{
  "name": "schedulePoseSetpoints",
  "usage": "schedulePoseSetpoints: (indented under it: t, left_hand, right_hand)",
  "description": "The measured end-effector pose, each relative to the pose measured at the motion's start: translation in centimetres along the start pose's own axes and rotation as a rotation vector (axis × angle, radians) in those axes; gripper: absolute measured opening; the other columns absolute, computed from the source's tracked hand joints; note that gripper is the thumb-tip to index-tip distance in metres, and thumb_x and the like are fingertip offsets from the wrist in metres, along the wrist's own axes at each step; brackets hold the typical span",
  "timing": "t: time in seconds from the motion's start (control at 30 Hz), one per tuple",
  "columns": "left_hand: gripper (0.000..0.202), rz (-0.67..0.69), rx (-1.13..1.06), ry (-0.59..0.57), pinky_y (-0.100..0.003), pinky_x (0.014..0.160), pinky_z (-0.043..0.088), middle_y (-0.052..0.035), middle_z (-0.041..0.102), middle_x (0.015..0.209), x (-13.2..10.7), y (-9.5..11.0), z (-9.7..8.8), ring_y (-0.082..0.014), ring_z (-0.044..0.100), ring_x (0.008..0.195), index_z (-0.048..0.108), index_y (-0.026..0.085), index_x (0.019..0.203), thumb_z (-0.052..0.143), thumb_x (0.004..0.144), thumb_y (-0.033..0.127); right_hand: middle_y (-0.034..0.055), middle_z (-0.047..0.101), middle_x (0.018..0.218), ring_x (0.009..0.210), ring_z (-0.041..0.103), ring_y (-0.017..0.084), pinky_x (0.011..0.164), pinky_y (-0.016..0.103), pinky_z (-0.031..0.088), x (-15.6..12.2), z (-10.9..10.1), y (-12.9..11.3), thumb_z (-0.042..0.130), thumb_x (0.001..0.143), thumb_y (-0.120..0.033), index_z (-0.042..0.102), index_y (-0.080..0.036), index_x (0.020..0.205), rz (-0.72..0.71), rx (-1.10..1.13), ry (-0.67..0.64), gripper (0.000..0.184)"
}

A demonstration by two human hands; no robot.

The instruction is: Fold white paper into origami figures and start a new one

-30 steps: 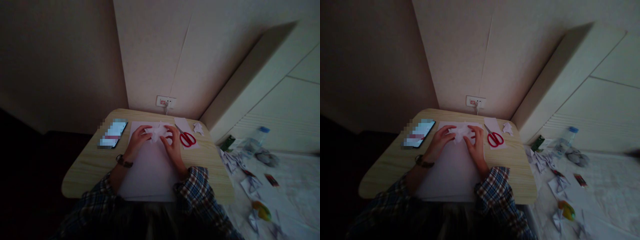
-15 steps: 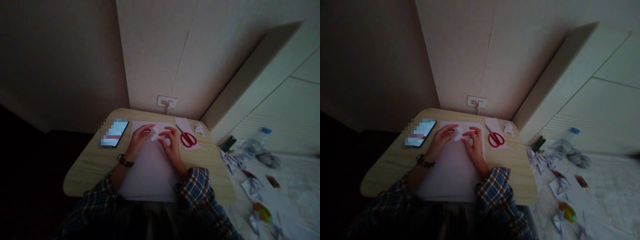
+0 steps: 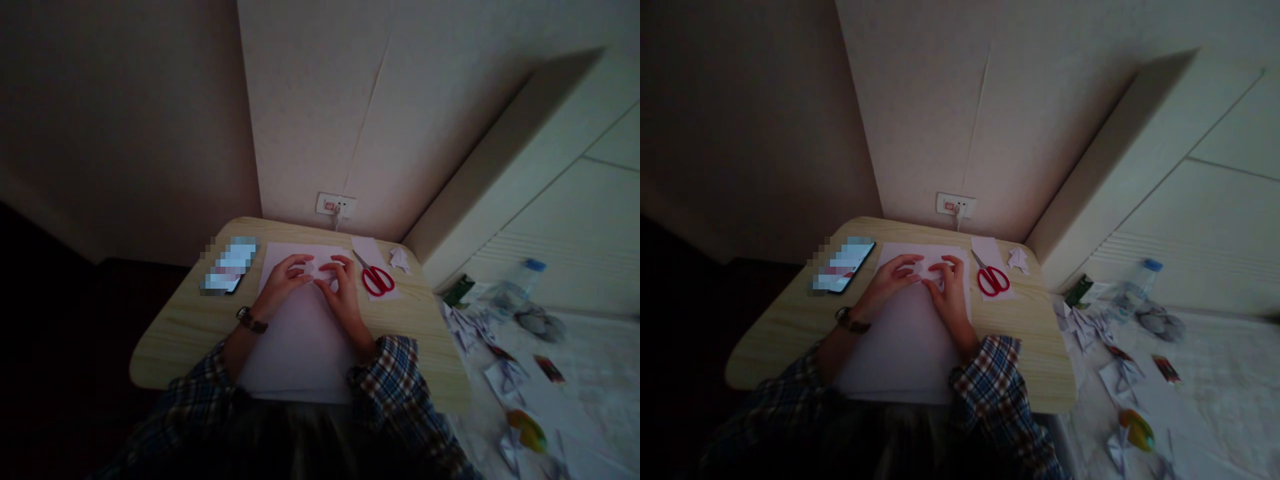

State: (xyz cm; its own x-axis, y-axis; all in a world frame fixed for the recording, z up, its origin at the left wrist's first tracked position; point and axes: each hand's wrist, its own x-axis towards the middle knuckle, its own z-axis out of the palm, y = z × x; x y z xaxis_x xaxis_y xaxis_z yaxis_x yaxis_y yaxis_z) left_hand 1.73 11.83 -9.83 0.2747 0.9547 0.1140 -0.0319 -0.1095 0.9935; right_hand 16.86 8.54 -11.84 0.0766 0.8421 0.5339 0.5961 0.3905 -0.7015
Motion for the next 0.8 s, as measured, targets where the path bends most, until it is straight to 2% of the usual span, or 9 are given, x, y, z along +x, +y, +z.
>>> schedulePoseSetpoints:
  t: [0.23,0.47,0.6,0.8]
  left_hand:
    - [0.04,-0.039,-0.033,0.002,-0.033,0.085,0.05,-0.0076,0.062,0.115,-0.1,0.0,0.0,-0.0169,0.062,0.088,0.062,0.016,0.106,0.067,0.067,0.025]
    - [0.042,-0.045,-0.081,-0.027,-0.033,0.087,0.05,-0.0078,0.063,0.116,-0.1,0.6,-0.4,-0.0194,0.063,0.093,0.063,0.017,0.107,0.07,0.066,0.027]
    - [0.041,-0.076,-0.115,-0.07,-0.029,0.08,0.052,-0.0063,0.067,0.109,-0.5,2.2,-0.6,-0.0194,0.064,0.091,0.064,0.018,0.107,0.071,0.067,0.026]
    - [0.036,-0.007,-0.049,-0.071,-0.025,0.072,0.053,-0.006,0.068,0.104,-2.1,5.1,-1.0,-0.016,0.065,0.079,0.066,0.019,0.104,0.072,0.07,0.029]
  right_hand:
    - [0.0082,0.046,0.118,0.108,0.05,0.022,0.093,0.038,0.043,0.0,-0.2,0.1,0.065,0.076,-0.019,0.057,-0.022,0.091,0.022,0.002,-0.031,0.017]
    - [0.007,0.048,0.116,0.113,0.048,0.022,0.097,0.04,0.04,0.3,-0.7,-0.3,0.066,0.075,-0.02,0.056,-0.023,0.088,0.046,0.104,-0.011,0.017]
    - [0.0059,0.05,0.115,0.111,0.049,0.022,0.096,0.04,0.04,0.6,-1.9,-1.9,0.067,0.075,-0.023,0.055,-0.023,0.085,0.064,0.173,-0.017,0.015]
    - [0.0055,0.052,0.114,0.108,0.05,0.021,0.092,0.036,0.041,0.4,-3.8,-5.7,0.062,0.081,-0.025,0.055,-0.021,0.077,0.048,0.256,0.004,0.009]
